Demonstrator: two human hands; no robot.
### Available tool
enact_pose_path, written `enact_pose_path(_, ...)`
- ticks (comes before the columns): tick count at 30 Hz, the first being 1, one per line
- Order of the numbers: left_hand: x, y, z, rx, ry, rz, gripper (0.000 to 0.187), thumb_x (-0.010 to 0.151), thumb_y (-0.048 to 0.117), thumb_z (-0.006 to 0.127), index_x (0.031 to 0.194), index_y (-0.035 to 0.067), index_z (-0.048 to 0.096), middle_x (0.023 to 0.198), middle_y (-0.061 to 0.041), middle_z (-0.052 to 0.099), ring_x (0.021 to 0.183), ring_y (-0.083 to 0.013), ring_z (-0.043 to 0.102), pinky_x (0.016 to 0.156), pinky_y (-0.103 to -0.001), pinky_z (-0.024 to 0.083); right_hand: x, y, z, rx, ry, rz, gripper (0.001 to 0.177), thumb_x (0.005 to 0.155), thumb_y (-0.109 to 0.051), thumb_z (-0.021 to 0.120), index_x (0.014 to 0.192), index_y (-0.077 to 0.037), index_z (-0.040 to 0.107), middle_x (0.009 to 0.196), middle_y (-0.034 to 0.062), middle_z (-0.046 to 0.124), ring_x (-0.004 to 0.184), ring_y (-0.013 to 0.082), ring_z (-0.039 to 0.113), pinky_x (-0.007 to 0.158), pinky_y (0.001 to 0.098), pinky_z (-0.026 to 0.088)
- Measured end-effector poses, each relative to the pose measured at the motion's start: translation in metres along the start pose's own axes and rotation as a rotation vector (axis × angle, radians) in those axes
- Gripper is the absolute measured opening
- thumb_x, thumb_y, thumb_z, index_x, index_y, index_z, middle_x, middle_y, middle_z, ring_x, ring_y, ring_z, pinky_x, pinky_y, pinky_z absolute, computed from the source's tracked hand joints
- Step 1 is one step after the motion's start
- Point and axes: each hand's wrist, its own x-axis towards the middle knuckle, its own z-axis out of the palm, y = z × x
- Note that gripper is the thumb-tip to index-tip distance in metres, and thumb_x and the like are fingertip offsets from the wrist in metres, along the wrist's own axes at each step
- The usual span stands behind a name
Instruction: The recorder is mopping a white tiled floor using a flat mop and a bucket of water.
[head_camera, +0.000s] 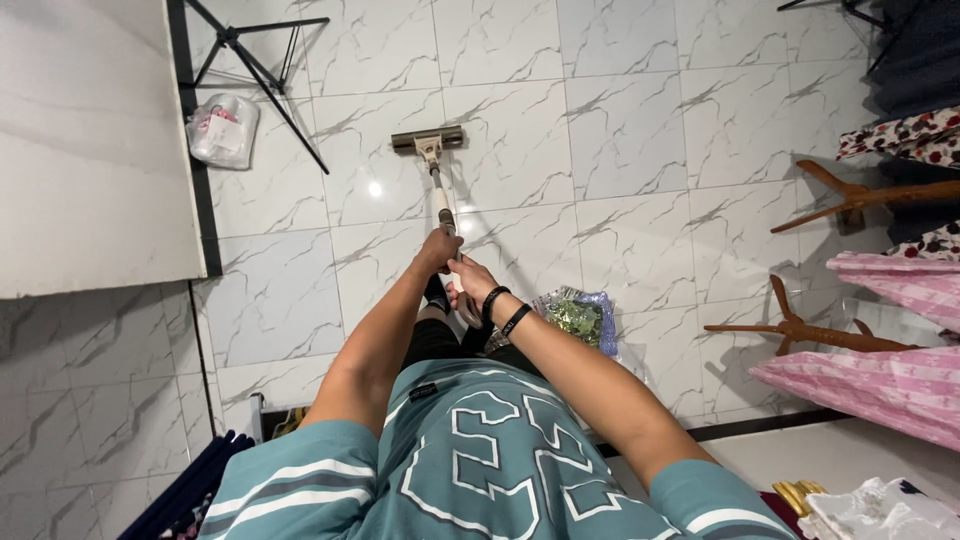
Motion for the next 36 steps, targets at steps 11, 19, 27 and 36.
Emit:
enact_pose_path(11, 0.023, -0.131, 0.049, 0.218, 0.117, 0.246, 0.046, 0.091, 0.029, 0.075, 0.117, -0.006, 0.062, 0.086, -0.024, 0.073, 0.072, -0.0323, 0.07, 0.058, -0.04, 0.053, -0.05, 0.062, 0.0, 0.008, 0.038, 0.093, 0.026, 0.106, -0.031, 0.052, 0.126, -0.014, 0.048, 0.075, 0.0049, 0.053, 0.056, 0.015, 0.052, 0.049, 0.0325, 0.049)
enact_pose_path(19, -0.09, -0.093, 0.059, 0.029, 0.066, 0.022, 0.055, 0.088, 0.026, 0.068, 0.127, -0.01, 0.053, 0.09, -0.029, 0.071, 0.077, -0.0399, 0.072, 0.064, -0.047, 0.057, -0.092, 0.092, -0.004, 0.008, -0.003, 0.153, 0.031, 0.105, -0.032, 0.05, 0.134, -0.021, 0.047, 0.075, 0.0034, 0.053, 0.056, 0.0142, 0.053, 0.049, 0.0321, 0.05)
enact_pose_path(27, -0.109, -0.131, 0.069, 0.136, 0.056, 0.085, 0.055, 0.089, 0.027, 0.069, 0.121, -0.015, 0.056, 0.093, -0.033, 0.07, 0.088, -0.0428, 0.072, 0.077, -0.047, 0.055, -0.116, 0.121, 0.003, 0.039, -0.029, 0.131, 0.029, 0.106, -0.032, 0.05, 0.132, -0.02, 0.044, 0.076, 0.005, 0.055, 0.054, 0.0159, 0.055, 0.047, 0.0349, 0.051)
enact_pose_path(36, -0.087, -0.126, 0.071, 0.116, 0.076, 0.148, 0.058, 0.091, 0.027, 0.067, 0.13, -0.014, 0.054, 0.101, -0.034, 0.071, 0.092, -0.0447, 0.071, 0.083, -0.045, 0.055, -0.101, 0.111, 0.001, -0.045, 0.038, 0.056, 0.032, 0.101, -0.024, 0.051, 0.133, -0.025, 0.045, 0.069, 0.0041, 0.052, 0.048, 0.016, 0.051, 0.042, 0.0348, 0.048)
